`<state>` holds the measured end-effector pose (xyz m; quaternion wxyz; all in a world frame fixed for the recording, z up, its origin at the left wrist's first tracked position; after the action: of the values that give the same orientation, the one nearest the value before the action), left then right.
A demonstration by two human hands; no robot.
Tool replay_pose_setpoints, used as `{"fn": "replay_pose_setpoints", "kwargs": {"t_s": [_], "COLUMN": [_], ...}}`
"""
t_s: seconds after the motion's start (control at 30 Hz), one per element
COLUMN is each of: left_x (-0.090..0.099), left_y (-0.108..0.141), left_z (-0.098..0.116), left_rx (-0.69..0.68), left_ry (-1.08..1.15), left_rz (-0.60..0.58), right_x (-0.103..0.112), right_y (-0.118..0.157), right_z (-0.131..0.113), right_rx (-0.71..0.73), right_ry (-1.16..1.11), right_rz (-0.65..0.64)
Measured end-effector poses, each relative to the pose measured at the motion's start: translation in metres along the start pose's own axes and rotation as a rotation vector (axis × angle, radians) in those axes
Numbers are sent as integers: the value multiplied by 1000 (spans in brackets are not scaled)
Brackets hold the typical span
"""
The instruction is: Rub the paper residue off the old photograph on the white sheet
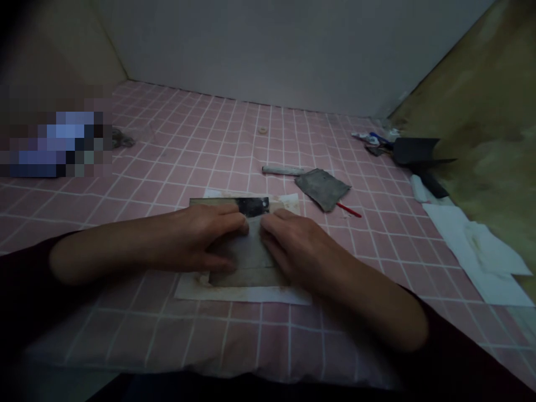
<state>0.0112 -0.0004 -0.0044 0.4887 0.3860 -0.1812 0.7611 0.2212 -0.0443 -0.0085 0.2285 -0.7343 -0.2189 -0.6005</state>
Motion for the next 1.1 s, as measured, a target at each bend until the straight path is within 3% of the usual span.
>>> {"fn": "replay_pose_setpoints", "kwargs": {"t_s": [0.1,0.3,0.5,0.67,0.83,1.0,1.1], "left_x": [0,0,2,3,3,2,2], "left_y": [-1,-1,-2,-2,-3,-2,-1], "left_z": [0,1,4,5,4,4,4], "left_rx": [15,-2,38,34,30,39,40], "left_ry": [-21,-6,-12,-25,-14,-12,-8], "left_rz": [1,-6,-16,-25,-11,-32,-18], "right_x": [-2,4,-3,3,-4,4,11], "right_y": [-2,7,0,4,-1,2,3], "right_z": [-2,4,-3,1,-4,3,5], "right_rx": [2,-10,19,-7,40,6,-69], "right_ry": [-40,26,-34,5,-40,-24,-151], "right_rz": [90,-84,73,-75,38,-67,-73]}}
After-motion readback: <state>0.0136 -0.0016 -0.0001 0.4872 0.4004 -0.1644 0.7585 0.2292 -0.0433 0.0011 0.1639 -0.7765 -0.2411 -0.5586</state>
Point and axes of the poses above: each hand's wrist, its own y-axis away from the middle knuckle, its own x-axis out of the back of the hand, z = x × y, the point moved 1 cm from there along -y, towards the middle knuckle, and after that the axes turned 11 degrees about y, right-handed, at the moved point
